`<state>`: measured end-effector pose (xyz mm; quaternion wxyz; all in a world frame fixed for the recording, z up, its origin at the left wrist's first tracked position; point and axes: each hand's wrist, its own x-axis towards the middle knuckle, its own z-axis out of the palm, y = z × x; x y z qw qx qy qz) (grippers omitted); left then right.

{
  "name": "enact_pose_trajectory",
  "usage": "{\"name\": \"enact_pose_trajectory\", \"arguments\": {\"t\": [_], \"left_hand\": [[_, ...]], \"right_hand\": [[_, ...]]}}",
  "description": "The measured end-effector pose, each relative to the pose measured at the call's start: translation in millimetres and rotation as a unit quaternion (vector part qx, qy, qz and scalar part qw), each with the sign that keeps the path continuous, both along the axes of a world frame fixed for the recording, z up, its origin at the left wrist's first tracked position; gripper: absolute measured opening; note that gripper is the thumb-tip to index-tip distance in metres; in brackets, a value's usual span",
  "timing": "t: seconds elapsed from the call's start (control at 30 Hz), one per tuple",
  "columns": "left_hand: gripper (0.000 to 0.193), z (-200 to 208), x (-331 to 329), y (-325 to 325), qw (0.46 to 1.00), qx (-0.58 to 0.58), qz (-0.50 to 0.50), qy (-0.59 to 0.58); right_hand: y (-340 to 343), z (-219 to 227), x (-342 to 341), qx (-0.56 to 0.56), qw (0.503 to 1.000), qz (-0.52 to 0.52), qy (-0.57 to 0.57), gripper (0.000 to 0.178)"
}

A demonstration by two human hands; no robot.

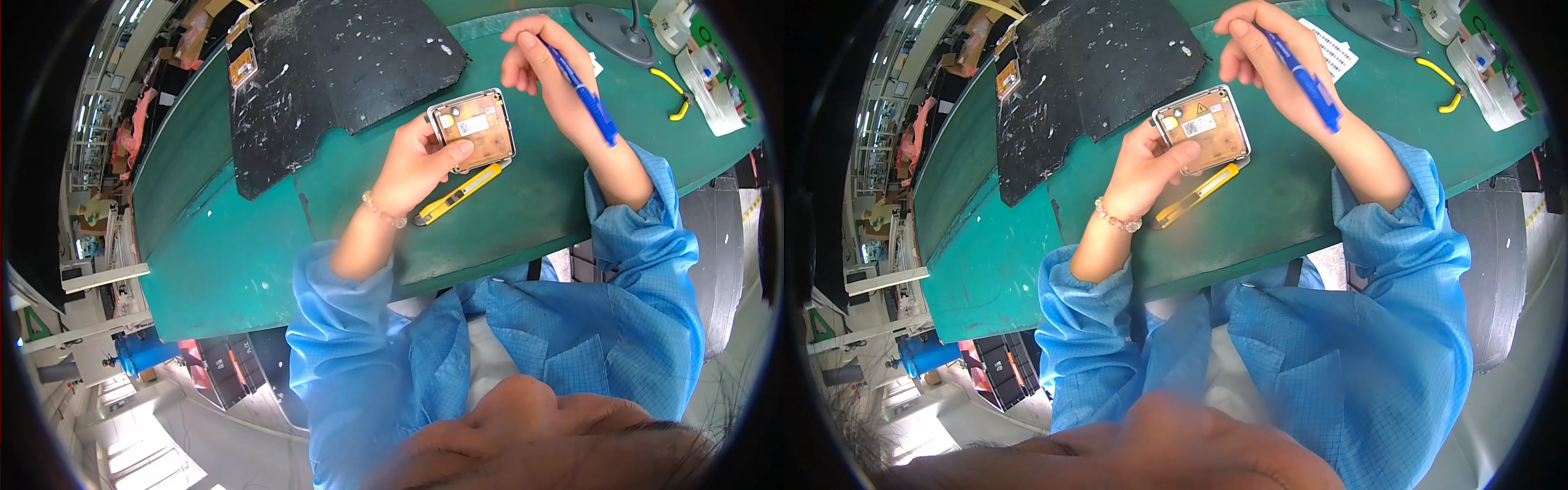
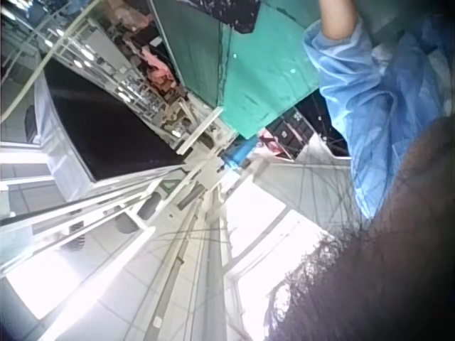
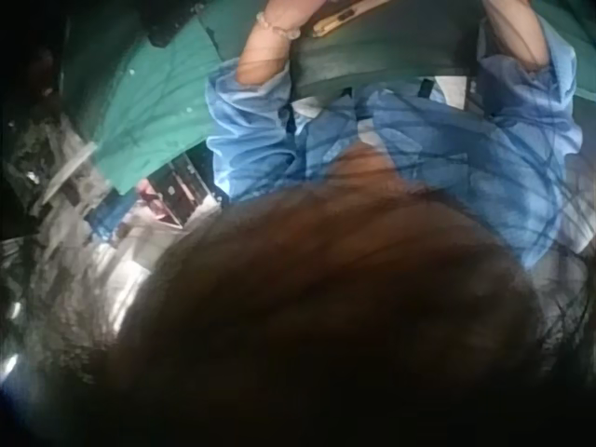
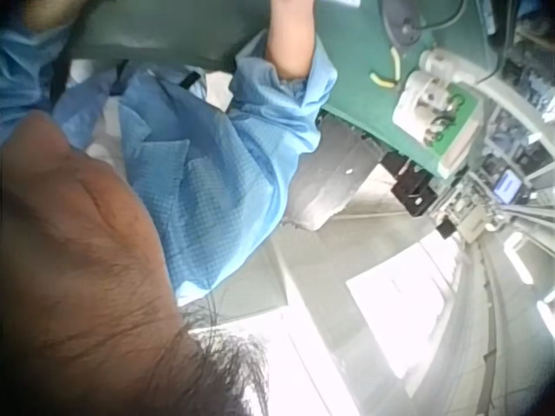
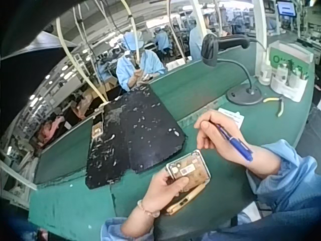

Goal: Inspecting and marking small electronic components at an industrial workbench.

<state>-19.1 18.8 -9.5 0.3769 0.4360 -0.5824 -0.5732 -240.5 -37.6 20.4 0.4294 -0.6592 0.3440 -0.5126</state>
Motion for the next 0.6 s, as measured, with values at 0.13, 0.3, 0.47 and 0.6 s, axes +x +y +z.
{"name": "enact_pose_trajectory", "arguments": {"t": [0.13,0.3,0.47,0.6], "left_hand": [[0.032,-1.0,7.2,-1.0,0.998,0.023,-0.009,0.056],[0.033,1.3,9.4,-4.3,0.991,0.043,-0.005,0.125],[0.035,-0.5,11.5,-4.5,0.987,0.062,0.011,0.149],[0.038,-0.8,11.3,-3.4,0.977,0.069,0.016,0.203]], "right_hand": [[2.9,1.9,8.6,-0.089,0.994,0.025,0.054,0.034],[13.2,10.4,15.0,-0.258,0.928,0.101,0.247,0.098],[12.1,-4.1,20.1,-0.281,0.903,0.083,0.315,0.108],[11.8,-1.8,21.2,-0.236,0.928,0.103,0.268,0.108]]}}
